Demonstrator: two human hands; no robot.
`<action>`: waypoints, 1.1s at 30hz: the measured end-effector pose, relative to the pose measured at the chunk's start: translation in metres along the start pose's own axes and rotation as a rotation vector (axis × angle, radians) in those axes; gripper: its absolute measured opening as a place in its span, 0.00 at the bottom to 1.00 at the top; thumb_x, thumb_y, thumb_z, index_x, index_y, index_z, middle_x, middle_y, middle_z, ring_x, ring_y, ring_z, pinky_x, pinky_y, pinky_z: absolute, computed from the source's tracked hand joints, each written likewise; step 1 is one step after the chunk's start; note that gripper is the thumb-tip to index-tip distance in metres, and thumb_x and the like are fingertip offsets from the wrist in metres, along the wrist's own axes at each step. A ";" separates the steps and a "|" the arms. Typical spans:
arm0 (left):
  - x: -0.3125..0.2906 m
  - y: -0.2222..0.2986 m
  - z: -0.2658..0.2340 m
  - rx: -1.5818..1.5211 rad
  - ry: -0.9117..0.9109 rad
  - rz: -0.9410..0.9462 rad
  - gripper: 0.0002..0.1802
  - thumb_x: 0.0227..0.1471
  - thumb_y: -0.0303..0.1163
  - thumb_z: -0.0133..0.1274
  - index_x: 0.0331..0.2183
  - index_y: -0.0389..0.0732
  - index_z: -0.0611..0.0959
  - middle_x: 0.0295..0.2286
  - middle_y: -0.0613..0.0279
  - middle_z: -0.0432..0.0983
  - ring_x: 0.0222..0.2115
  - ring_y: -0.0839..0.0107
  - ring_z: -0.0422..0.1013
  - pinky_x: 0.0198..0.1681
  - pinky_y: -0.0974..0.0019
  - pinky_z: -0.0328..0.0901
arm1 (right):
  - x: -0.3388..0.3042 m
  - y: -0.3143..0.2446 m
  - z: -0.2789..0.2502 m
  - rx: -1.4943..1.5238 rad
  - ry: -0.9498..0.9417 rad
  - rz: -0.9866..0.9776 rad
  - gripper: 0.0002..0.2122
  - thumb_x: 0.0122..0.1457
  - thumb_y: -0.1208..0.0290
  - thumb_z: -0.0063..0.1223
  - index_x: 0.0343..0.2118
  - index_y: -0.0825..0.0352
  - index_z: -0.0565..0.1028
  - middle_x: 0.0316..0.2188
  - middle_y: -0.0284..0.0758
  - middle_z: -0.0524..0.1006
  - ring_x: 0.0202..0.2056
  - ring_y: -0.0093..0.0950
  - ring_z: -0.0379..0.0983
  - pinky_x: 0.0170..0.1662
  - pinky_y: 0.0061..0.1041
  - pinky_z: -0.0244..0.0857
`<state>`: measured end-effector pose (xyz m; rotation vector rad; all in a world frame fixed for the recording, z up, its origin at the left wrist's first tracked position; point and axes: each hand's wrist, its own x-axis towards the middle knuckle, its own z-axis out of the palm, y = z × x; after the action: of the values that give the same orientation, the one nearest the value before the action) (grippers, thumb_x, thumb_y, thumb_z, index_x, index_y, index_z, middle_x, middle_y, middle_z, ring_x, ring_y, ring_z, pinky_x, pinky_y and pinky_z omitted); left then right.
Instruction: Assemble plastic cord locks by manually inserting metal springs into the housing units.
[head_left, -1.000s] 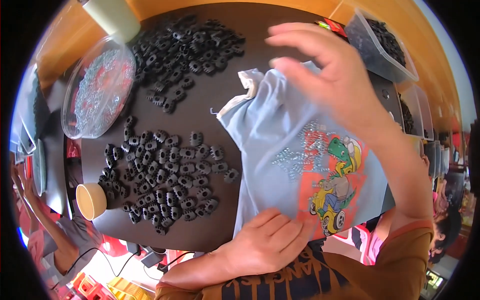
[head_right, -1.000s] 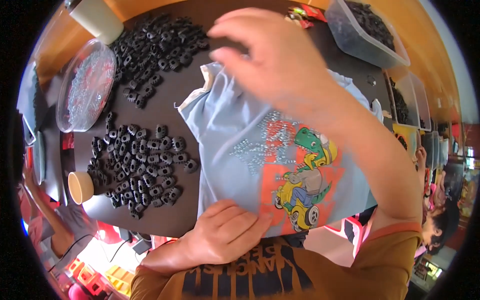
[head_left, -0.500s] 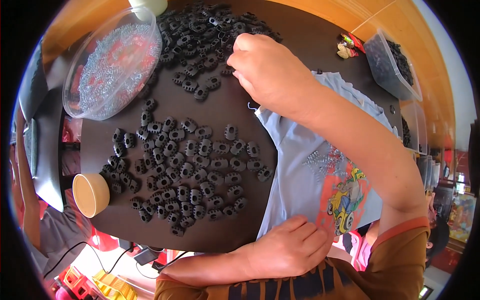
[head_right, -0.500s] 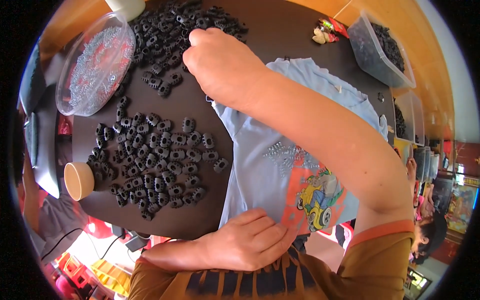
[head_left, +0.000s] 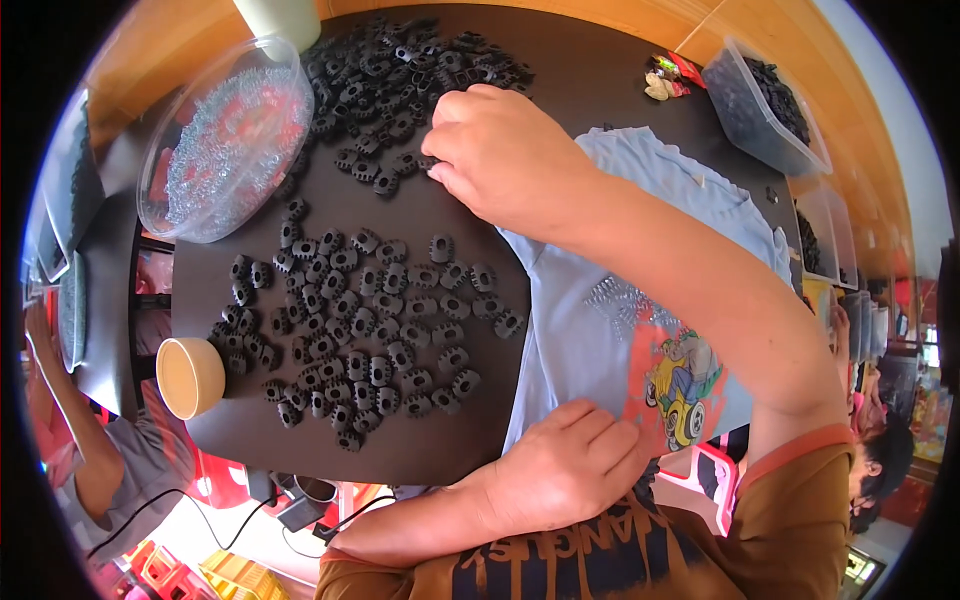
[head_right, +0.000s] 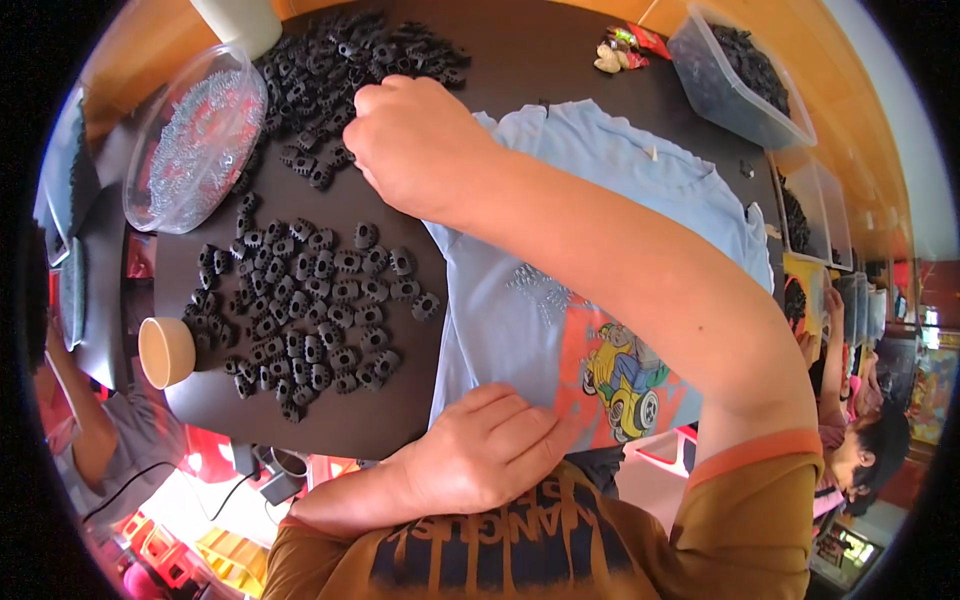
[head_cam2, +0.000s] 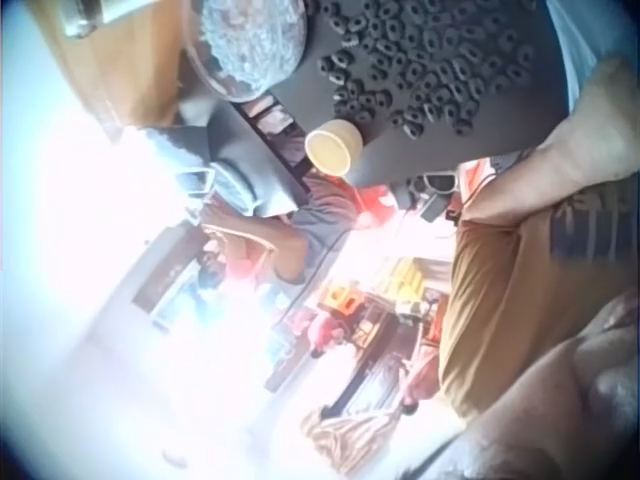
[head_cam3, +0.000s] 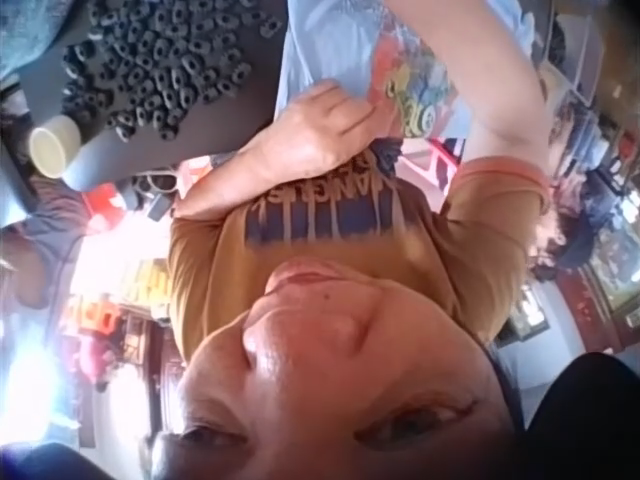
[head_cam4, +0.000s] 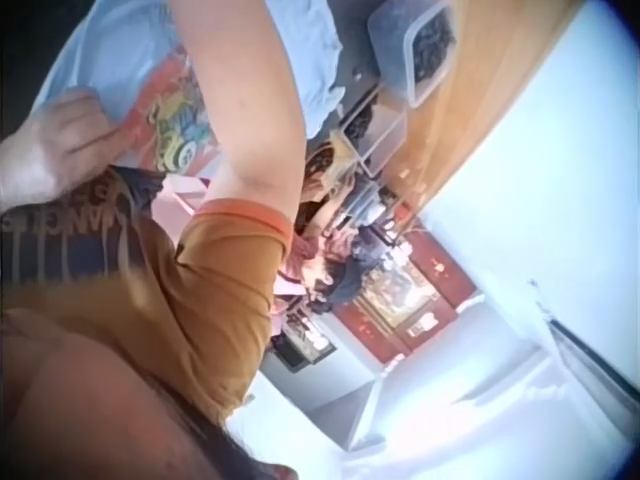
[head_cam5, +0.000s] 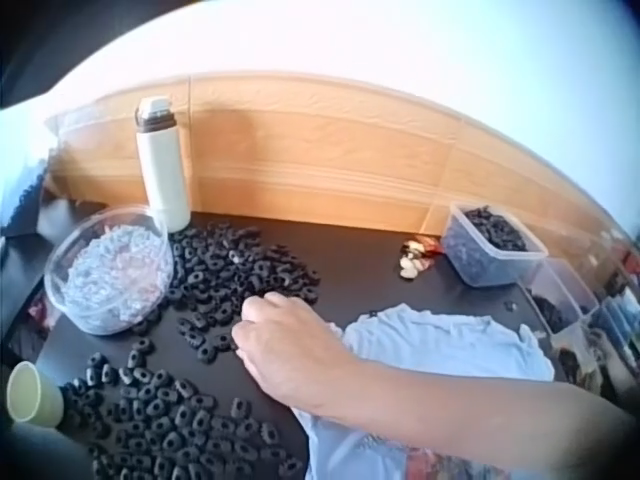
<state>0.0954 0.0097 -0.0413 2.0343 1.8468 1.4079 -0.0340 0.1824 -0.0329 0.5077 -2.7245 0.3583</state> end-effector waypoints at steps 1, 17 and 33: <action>-0.001 0.001 0.000 0.001 -0.007 0.002 0.22 0.32 0.27 0.54 0.36 0.31 0.79 0.25 0.63 0.70 0.22 0.72 0.67 0.29 0.69 0.64 | -0.002 -0.005 -0.003 0.000 0.006 0.004 0.07 0.49 0.71 0.56 0.29 0.68 0.76 0.30 0.35 0.74 0.36 0.36 0.69 0.40 0.34 0.64; 0.015 0.009 0.001 -0.047 0.155 -0.125 0.18 0.29 0.18 0.59 0.31 0.35 0.81 0.25 0.63 0.75 0.17 0.70 0.67 0.21 0.67 0.61 | -0.207 -0.121 -0.114 1.487 0.329 0.967 0.10 0.54 0.77 0.49 0.38 0.76 0.75 0.33 0.41 0.77 0.37 0.28 0.73 0.40 0.27 0.64; 0.030 0.042 0.016 -0.064 0.065 -0.389 0.18 0.37 0.13 0.57 0.35 0.35 0.80 0.30 0.56 0.72 0.25 0.68 0.69 0.26 0.71 0.64 | -0.248 -0.135 -0.087 1.861 0.519 0.838 0.12 0.54 0.86 0.51 0.42 0.74 0.73 0.37 0.36 0.73 0.31 0.20 0.70 0.31 0.19 0.60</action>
<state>0.1333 0.0307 -0.0089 1.5069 2.0483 1.4111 0.2606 0.1613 -0.0235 -0.4046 -1.1848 2.6389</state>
